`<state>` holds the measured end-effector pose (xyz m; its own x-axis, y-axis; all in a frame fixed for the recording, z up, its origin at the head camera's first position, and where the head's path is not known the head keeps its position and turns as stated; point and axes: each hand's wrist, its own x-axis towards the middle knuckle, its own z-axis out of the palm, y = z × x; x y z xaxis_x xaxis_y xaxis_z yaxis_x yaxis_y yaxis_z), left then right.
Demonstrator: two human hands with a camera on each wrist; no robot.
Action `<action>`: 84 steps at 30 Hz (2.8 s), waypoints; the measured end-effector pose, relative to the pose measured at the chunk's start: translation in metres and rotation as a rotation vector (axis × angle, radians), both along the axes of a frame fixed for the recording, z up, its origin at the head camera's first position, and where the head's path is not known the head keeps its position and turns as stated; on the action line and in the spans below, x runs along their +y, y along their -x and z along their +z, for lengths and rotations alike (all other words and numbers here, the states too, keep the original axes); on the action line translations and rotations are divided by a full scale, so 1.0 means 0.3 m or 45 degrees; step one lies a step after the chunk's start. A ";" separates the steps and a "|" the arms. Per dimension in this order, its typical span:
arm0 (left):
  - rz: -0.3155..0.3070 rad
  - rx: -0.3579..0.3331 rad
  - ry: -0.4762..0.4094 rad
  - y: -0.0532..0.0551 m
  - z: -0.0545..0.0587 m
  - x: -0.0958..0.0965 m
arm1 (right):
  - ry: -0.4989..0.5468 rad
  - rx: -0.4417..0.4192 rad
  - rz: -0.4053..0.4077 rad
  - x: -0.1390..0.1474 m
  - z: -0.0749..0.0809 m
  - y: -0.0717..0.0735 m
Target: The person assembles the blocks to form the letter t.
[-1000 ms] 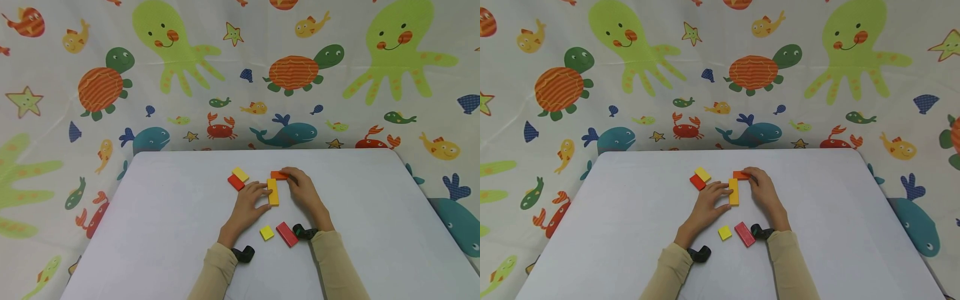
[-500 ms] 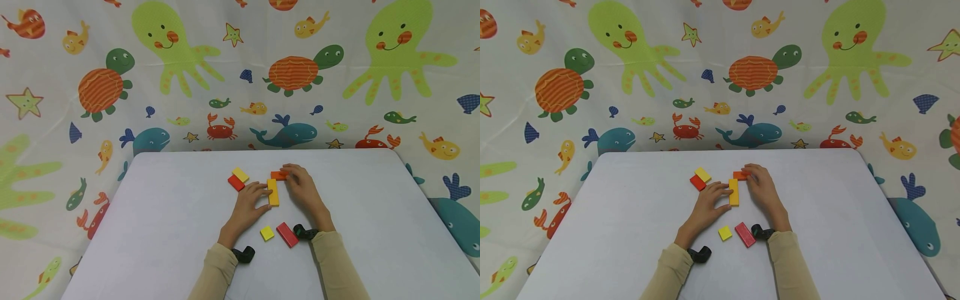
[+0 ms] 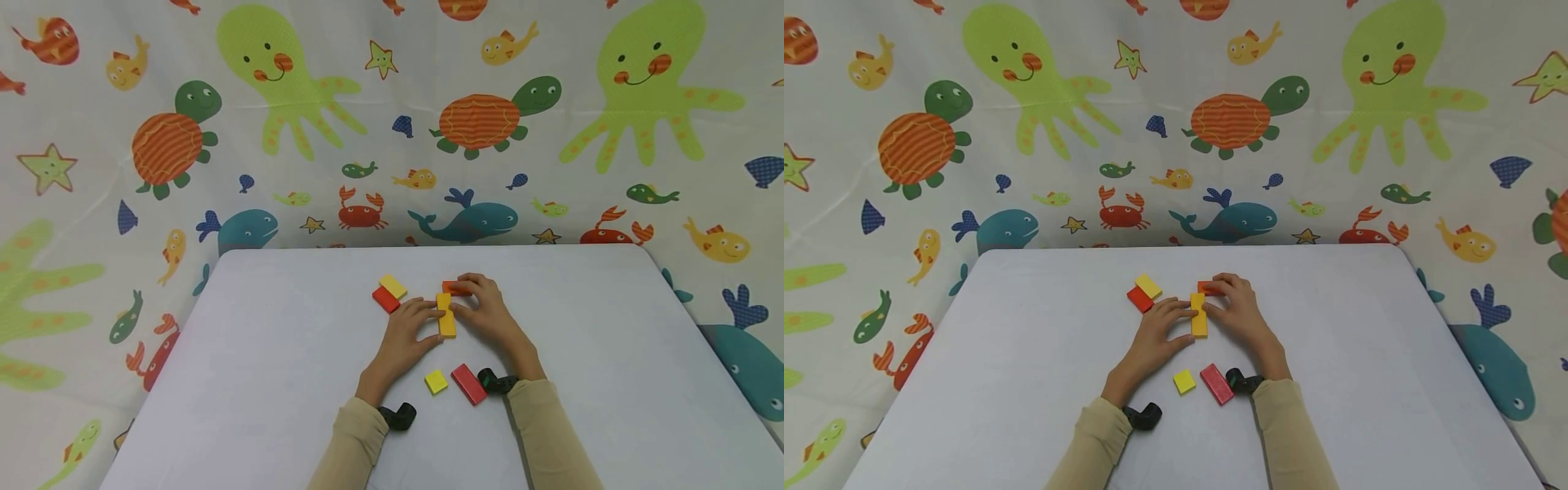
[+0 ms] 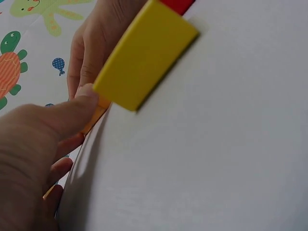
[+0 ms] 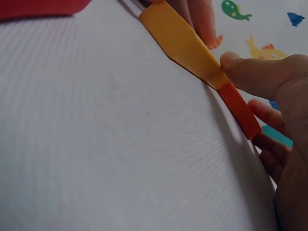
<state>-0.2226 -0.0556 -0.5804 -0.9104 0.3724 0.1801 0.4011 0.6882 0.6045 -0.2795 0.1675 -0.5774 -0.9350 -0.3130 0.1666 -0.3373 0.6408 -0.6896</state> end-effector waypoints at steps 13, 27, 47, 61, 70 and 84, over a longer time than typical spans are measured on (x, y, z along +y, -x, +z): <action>0.006 -0.191 -0.145 -0.001 0.066 -0.015 | -0.010 0.020 0.010 0.010 0.003 -0.002; 0.061 -0.218 -0.213 0.041 0.140 -0.044 | 0.005 0.033 0.014 0.003 0.000 -0.008; 0.189 0.001 -0.080 0.142 0.110 -0.077 | 0.018 0.015 -0.003 0.005 0.001 -0.020; 0.408 -0.010 0.041 0.149 0.065 -0.130 | 0.010 0.013 -0.012 -0.010 -0.005 -0.026; 0.434 -0.023 0.080 0.137 0.044 -0.125 | 0.010 -0.014 -0.022 -0.013 0.004 -0.041; 0.425 0.006 0.132 0.120 0.054 -0.114 | 0.022 0.005 -0.015 -0.004 -0.008 -0.026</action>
